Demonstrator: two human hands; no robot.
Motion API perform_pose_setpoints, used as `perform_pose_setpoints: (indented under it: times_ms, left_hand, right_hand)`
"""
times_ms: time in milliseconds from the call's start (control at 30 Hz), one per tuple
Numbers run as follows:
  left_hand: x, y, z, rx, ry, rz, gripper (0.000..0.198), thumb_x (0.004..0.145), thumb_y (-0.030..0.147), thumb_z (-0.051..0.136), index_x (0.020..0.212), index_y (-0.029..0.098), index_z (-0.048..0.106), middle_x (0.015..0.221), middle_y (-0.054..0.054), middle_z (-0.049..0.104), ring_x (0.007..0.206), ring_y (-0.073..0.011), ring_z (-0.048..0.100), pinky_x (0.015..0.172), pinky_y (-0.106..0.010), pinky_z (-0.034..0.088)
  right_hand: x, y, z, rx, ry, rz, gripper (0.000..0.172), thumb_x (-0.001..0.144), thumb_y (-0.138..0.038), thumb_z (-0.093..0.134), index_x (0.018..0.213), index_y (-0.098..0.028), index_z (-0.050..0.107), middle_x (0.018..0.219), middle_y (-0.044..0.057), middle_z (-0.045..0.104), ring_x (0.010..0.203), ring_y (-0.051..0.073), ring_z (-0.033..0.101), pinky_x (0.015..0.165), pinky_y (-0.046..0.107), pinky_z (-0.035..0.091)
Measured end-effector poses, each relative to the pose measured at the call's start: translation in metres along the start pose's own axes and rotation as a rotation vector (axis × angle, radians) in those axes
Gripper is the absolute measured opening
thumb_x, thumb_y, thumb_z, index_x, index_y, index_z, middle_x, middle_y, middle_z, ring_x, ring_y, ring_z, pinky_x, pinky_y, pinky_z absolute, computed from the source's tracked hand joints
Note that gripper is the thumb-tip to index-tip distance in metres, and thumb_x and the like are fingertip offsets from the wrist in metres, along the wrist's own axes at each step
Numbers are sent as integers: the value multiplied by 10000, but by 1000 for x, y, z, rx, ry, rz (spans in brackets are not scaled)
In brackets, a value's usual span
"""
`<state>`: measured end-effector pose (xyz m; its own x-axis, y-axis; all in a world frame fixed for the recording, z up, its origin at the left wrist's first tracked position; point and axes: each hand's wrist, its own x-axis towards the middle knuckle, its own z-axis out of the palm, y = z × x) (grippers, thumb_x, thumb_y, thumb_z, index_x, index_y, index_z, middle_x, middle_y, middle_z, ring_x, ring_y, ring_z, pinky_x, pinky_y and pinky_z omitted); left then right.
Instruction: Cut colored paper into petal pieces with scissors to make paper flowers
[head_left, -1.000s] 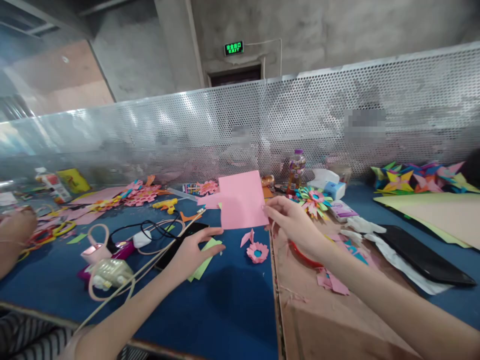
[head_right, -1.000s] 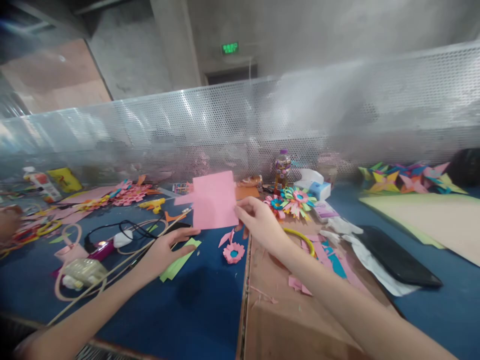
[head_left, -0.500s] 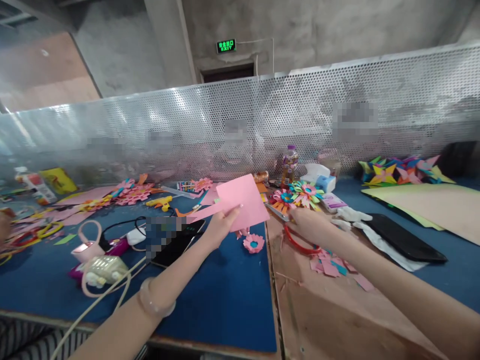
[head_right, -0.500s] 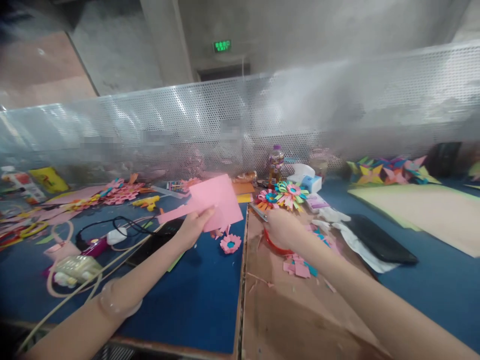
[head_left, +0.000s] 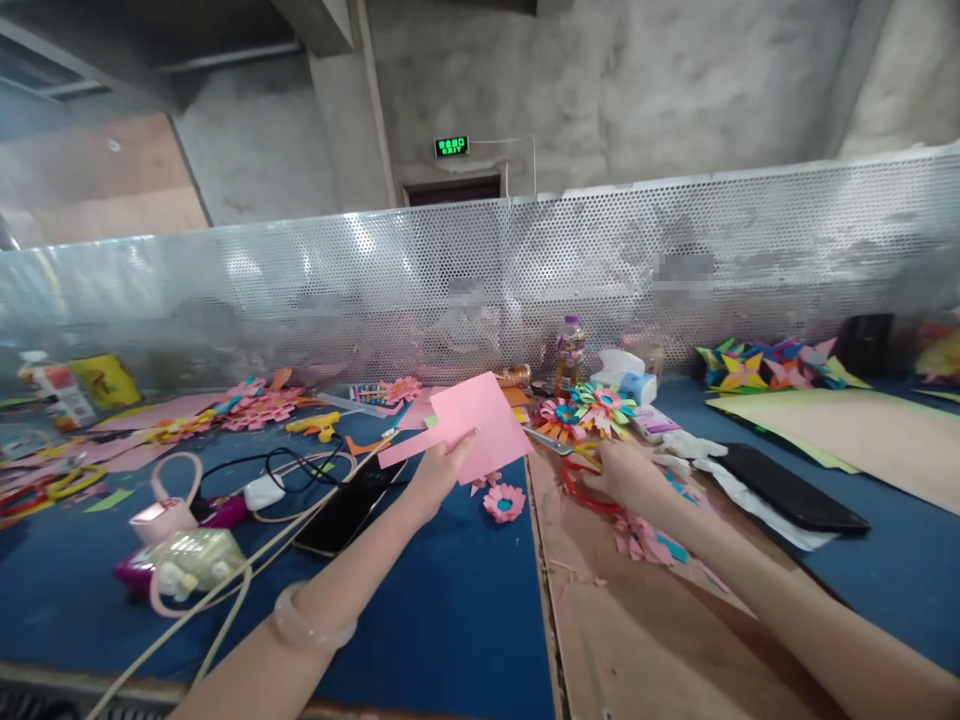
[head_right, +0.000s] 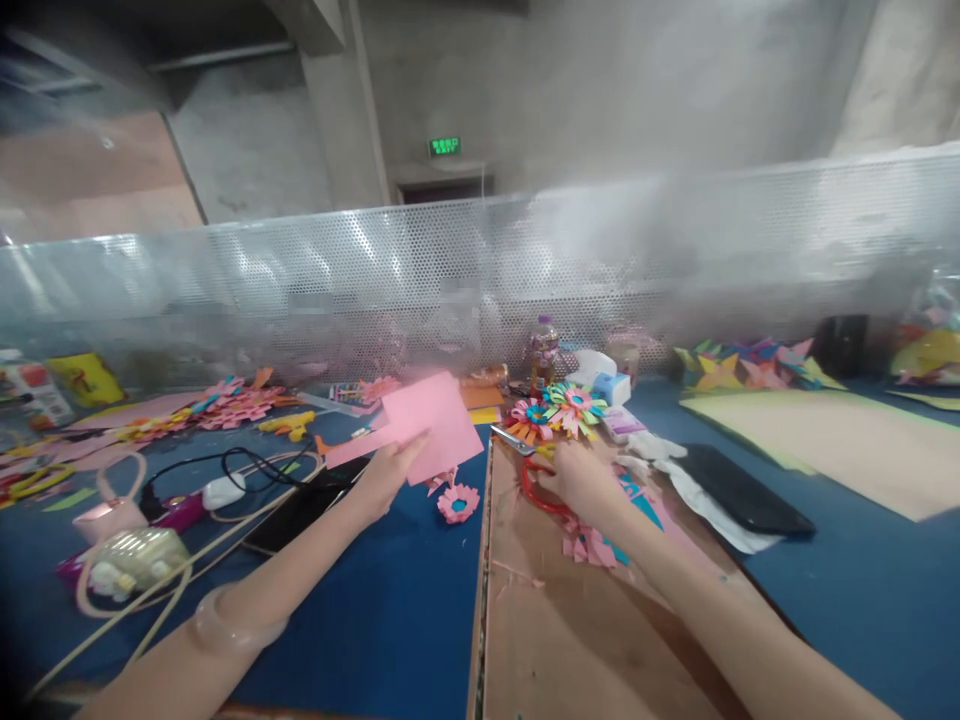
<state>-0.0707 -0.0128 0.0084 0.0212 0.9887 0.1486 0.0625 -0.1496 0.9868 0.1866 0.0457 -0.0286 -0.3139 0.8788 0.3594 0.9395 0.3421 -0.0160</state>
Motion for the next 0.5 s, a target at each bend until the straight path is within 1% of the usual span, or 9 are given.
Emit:
perform_pose_setpoints:
  times_ms: [67, 133, 200, 267, 333, 367, 433, 500]
  left_hand:
    - [0, 1, 2, -86, -13, 2, 472, 762, 457, 535, 1100, 131, 571, 803, -76, 696, 675, -230, 641, 598, -337, 504]
    - [-1, 3, 5, -197, -44, -6, 457, 762, 416, 558, 1129, 145, 548, 930, -88, 678, 746, -231, 639, 628, -351, 515]
    - [-3, 5, 9, -311, -89, -17, 407, 758, 358, 585, 1104, 145, 563, 1048, -96, 640, 861, -222, 619, 726, -347, 512]
    - [-5, 6, 13, -397, -151, -29, 348, 755, 298, 605, 1059, 130, 589, 1098, -100, 615, 949, -204, 587, 836, -331, 476]
    - [-7, 5, 17, -428, -219, -37, 320, 752, 262, 614, 1038, 119, 600, 1074, -103, 623, 958, -191, 580, 881, -321, 447]
    - [-8, 4, 18, -418, -256, -41, 319, 752, 261, 615, 1035, 115, 600, 1035, -106, 636, 930, -188, 589, 870, -321, 449]
    - [-10, 2, 21, -362, -327, -55, 328, 754, 290, 612, 1024, 104, 602, 909, -108, 662, 819, -184, 612, 789, -320, 477]
    - [-12, 0, 23, -289, -381, -71, 344, 753, 334, 605, 998, 92, 607, 779, -99, 659, 695, -173, 610, 671, -303, 490]
  right_hand:
    - [0, -3, -1, 48, 88, 39, 321, 725, -432, 508, 690, -125, 595, 700, 127, 626, 623, 197, 551, 560, 269, 356]
    - [0, -7, -1, 145, 168, 79, 325, 728, -428, 509, 750, -114, 586, 744, 133, 623, 660, 205, 558, 587, 279, 379]
    - [-1, -13, -1, 289, 266, 92, 297, 728, -397, 513, 812, -119, 577, 790, 118, 622, 697, 201, 565, 621, 285, 403]
    - [-5, -22, -4, 454, 356, 93, 286, 725, -365, 520, 880, -129, 566, 843, 102, 624, 734, 197, 572, 650, 295, 424]
    - [-10, -34, -7, 624, 400, 117, 310, 736, -372, 511, 931, -135, 555, 877, 98, 630, 766, 202, 583, 666, 312, 442]
    - [-12, -40, -9, 707, 402, 117, 316, 744, -375, 506, 945, -136, 552, 909, 102, 631, 806, 207, 587, 689, 319, 449]
    - [-16, -50, -10, 789, 423, 83, 307, 747, -349, 509, 966, -139, 550, 956, 110, 629, 874, 218, 583, 747, 344, 449]
    - [-18, -56, -9, 790, 456, -13, 307, 731, -297, 526, 992, -136, 540, 1019, 127, 608, 938, 228, 563, 802, 369, 437]
